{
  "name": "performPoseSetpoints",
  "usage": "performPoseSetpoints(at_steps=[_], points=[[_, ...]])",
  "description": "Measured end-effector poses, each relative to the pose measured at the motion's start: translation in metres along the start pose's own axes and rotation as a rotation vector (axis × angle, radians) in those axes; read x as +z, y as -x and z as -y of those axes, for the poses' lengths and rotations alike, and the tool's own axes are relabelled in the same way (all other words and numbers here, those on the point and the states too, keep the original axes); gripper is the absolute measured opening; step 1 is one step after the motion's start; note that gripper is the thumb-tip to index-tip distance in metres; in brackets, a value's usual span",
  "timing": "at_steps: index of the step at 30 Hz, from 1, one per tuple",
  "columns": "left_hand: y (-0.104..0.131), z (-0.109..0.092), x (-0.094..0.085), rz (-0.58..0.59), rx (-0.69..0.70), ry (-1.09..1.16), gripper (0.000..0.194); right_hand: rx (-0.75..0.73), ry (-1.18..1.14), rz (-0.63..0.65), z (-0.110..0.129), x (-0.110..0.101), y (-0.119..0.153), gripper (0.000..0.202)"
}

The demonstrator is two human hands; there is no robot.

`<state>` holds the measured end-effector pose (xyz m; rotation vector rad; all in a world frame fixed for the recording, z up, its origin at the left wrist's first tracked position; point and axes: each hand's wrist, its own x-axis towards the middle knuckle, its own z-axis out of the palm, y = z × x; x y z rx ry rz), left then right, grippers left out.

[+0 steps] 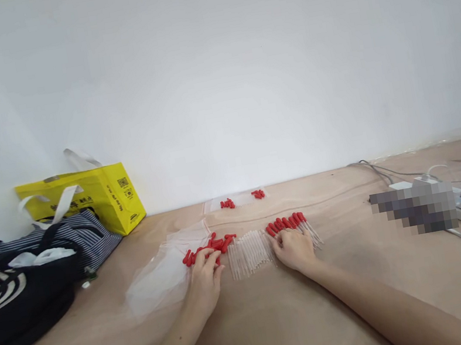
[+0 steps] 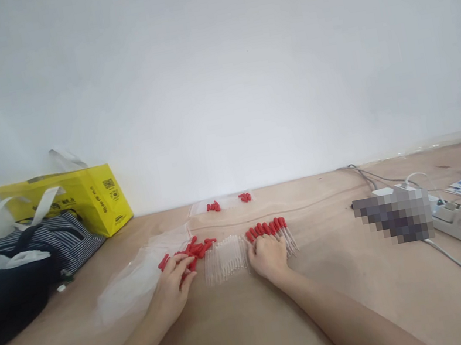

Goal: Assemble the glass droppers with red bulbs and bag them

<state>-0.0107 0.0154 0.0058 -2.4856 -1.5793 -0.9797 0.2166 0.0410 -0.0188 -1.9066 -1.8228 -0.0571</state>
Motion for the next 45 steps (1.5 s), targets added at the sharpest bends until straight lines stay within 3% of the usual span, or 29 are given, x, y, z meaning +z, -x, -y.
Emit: performPoseSetpoints(at_steps=[3,7,13,18,24,30,36,45], points=[[0.0,-0.001,0.004,-0.055,0.064,0.061,0.017,-0.041,-0.063,-0.084,-0.003,0.0,0.0,0.027],[0.002,-0.008,0.003,-0.026,0.07,0.076,0.019,-0.15,-0.179,-0.138,-0.009,0.002,0.0,0.027],[0.005,-0.016,0.004,0.021,-0.027,0.151,0.013,-0.349,-0.403,-0.1,-0.013,0.003,0.002,0.026],[0.005,-0.015,0.008,0.045,-0.05,0.22,0.01,-0.482,-0.427,-0.066,-0.007,-0.006,0.009,0.022],[0.007,-0.012,0.015,0.035,-0.061,0.244,0.019,-0.578,-0.437,-0.051,0.002,-0.013,0.018,0.021],[0.008,-0.017,0.015,0.034,0.017,0.153,0.028,-0.623,-0.45,-0.062,0.005,-0.013,0.021,0.02],[0.006,-0.019,0.014,-0.05,0.049,0.124,0.025,-0.62,-0.462,-0.065,0.006,-0.012,0.021,0.017],[0.006,-0.021,0.011,-0.04,0.048,0.147,0.023,-0.649,-0.384,-0.053,0.007,-0.015,0.024,0.018]])
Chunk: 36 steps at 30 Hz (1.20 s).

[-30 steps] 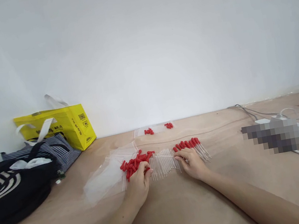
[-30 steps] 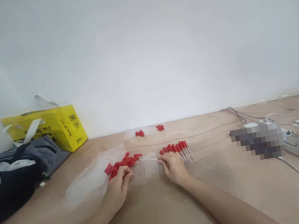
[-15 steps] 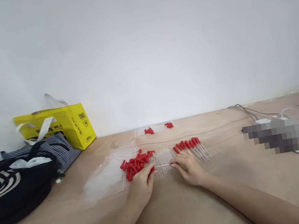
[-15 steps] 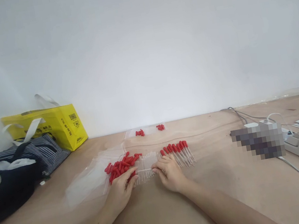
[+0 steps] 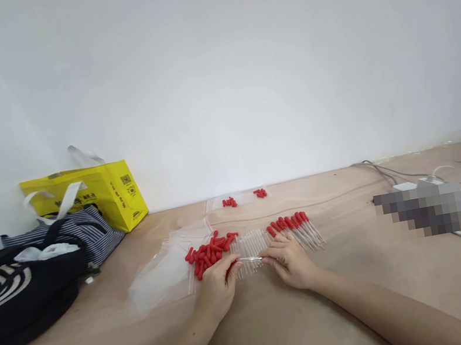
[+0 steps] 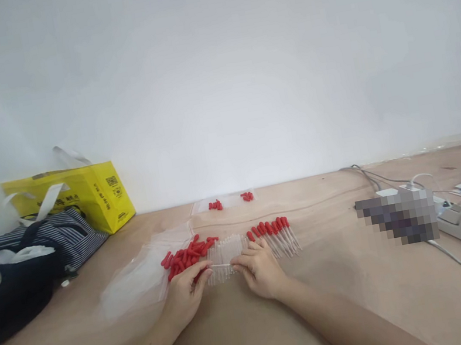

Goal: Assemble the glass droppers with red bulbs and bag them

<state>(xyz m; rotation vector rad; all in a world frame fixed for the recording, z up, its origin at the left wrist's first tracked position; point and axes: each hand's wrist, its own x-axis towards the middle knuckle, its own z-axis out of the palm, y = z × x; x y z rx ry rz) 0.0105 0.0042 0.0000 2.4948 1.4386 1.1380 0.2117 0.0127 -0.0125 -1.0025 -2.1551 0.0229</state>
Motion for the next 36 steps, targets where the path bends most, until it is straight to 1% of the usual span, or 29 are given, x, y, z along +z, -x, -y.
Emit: performPoseSetpoints(at_steps=[2,5,7,12,16,24,29,32,36], points=[[0.001,0.0,0.0,0.045,0.013,0.003,0.022,-0.006,-0.002,0.012,0.001,-0.001,0.0,0.017],[0.002,0.001,0.002,0.144,0.039,0.007,0.022,-0.031,-0.007,0.019,0.001,0.001,0.001,0.018],[0.003,0.001,0.003,0.176,0.036,0.02,0.02,-0.051,-0.002,0.023,0.0,0.002,0.001,0.021],[0.004,-0.001,0.005,0.138,-0.005,0.053,0.018,-0.041,-0.008,0.009,-0.003,0.003,0.001,0.025],[0.004,-0.001,0.005,0.095,0.011,0.086,0.016,-0.058,-0.006,0.025,-0.004,0.003,0.001,0.026],[0.005,-0.003,0.006,0.035,0.038,0.123,0.02,-0.117,0.016,0.043,-0.003,0.003,0.002,0.025],[0.007,-0.005,0.005,0.063,0.059,0.108,0.022,-0.194,0.121,0.076,-0.003,-0.002,0.0,0.023],[0.008,-0.006,0.004,0.106,0.075,0.096,0.022,-0.235,0.176,0.105,-0.004,-0.007,-0.001,0.021],[0.008,-0.009,0.003,0.17,0.083,0.082,0.024,-0.257,0.177,0.149,-0.006,-0.01,-0.001,0.02]])
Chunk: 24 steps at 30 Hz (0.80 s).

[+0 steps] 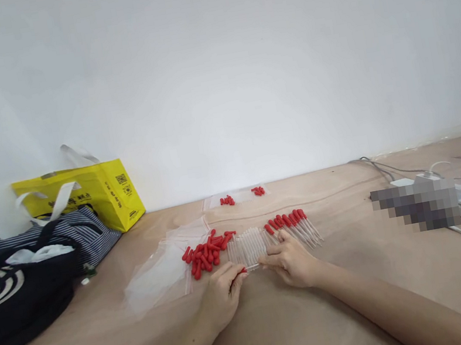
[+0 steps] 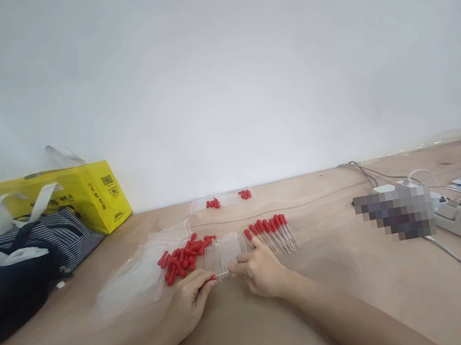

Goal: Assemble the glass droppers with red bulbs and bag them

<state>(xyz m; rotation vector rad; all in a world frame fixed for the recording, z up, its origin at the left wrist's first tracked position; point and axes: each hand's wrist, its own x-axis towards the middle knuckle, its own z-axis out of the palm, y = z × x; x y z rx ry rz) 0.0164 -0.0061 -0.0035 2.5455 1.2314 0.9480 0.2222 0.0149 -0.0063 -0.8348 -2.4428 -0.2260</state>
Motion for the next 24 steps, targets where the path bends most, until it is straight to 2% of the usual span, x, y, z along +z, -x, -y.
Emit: performPoseSetpoints(at_steps=[6,10,15,19,24], points=[[-0.001,-0.001,0.003,0.011,-0.101,0.097,0.027,0.02,-0.01,0.006,0.001,-0.001,0.0,0.02],[-0.001,-0.001,0.004,0.086,-0.165,0.203,0.03,-0.004,0.03,0.021,0.003,-0.004,-0.001,0.021],[0.0,-0.004,0.002,0.091,-0.13,0.129,0.023,-0.049,0.046,0.07,0.004,-0.008,0.0,0.02],[0.001,-0.006,0.002,0.062,-0.087,0.075,0.024,-0.024,-0.025,0.053,0.007,-0.005,-0.001,0.019],[0.003,-0.009,0.002,0.086,-0.023,0.004,0.025,0.004,-0.131,0.065,0.012,-0.004,-0.002,0.019]])
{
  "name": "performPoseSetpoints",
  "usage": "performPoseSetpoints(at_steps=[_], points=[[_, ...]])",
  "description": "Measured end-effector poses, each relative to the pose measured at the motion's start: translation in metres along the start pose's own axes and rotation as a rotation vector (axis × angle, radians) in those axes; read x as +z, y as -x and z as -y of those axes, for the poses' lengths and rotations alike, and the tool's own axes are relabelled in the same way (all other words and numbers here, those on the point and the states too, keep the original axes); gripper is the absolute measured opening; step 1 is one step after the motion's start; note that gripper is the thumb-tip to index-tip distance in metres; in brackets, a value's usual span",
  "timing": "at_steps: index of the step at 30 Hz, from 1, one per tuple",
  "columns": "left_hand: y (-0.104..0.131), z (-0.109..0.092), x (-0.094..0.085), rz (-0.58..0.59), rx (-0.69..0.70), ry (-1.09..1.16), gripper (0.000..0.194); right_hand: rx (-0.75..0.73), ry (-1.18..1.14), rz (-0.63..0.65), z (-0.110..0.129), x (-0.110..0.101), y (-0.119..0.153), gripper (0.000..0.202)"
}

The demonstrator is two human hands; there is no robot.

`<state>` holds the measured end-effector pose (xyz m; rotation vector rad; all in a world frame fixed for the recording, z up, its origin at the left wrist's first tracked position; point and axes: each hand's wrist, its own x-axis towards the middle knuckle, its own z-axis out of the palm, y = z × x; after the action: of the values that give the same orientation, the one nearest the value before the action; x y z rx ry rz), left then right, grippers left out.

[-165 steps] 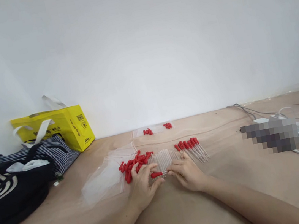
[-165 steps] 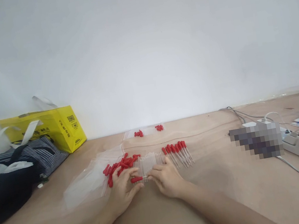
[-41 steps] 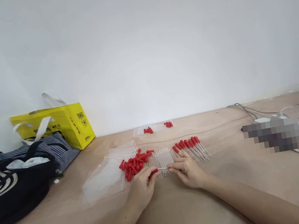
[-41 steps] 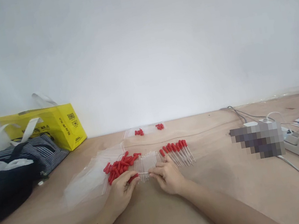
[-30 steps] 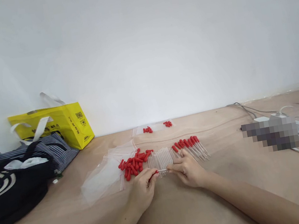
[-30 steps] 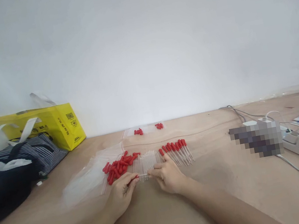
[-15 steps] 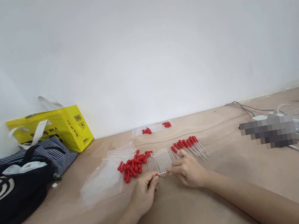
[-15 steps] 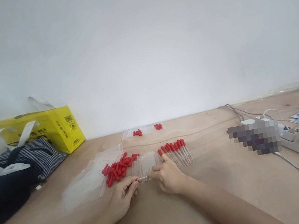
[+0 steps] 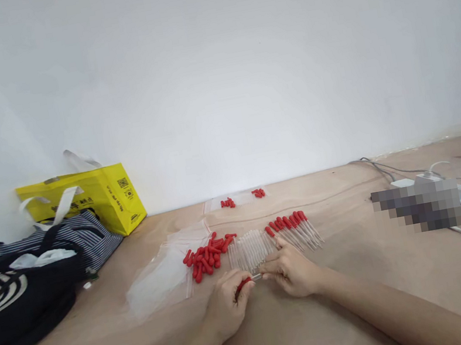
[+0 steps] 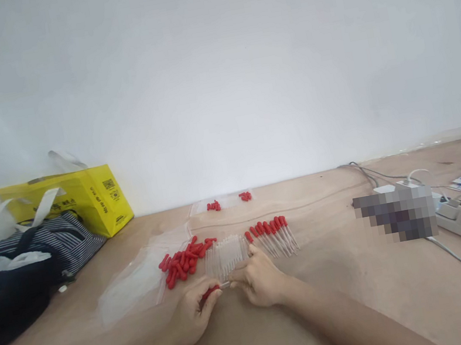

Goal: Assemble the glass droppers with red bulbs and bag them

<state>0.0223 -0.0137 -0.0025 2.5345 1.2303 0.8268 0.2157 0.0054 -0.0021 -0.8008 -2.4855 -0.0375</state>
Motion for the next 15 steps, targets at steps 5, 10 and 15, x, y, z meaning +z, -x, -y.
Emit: performPoseSetpoints(at_steps=[5,10,15], points=[[0.0,-0.001,0.002,-0.017,0.064,-0.058,0.023,0.055,-0.074,0.045,0.003,0.002,-0.001,0.022],[-0.006,0.006,0.003,-0.038,0.024,0.007,0.021,0.136,-0.113,0.035,0.002,0.004,-0.005,0.027],[-0.008,0.011,-0.005,-0.051,-0.014,0.06,0.019,0.152,-0.19,0.006,-0.004,0.002,-0.002,0.026]])
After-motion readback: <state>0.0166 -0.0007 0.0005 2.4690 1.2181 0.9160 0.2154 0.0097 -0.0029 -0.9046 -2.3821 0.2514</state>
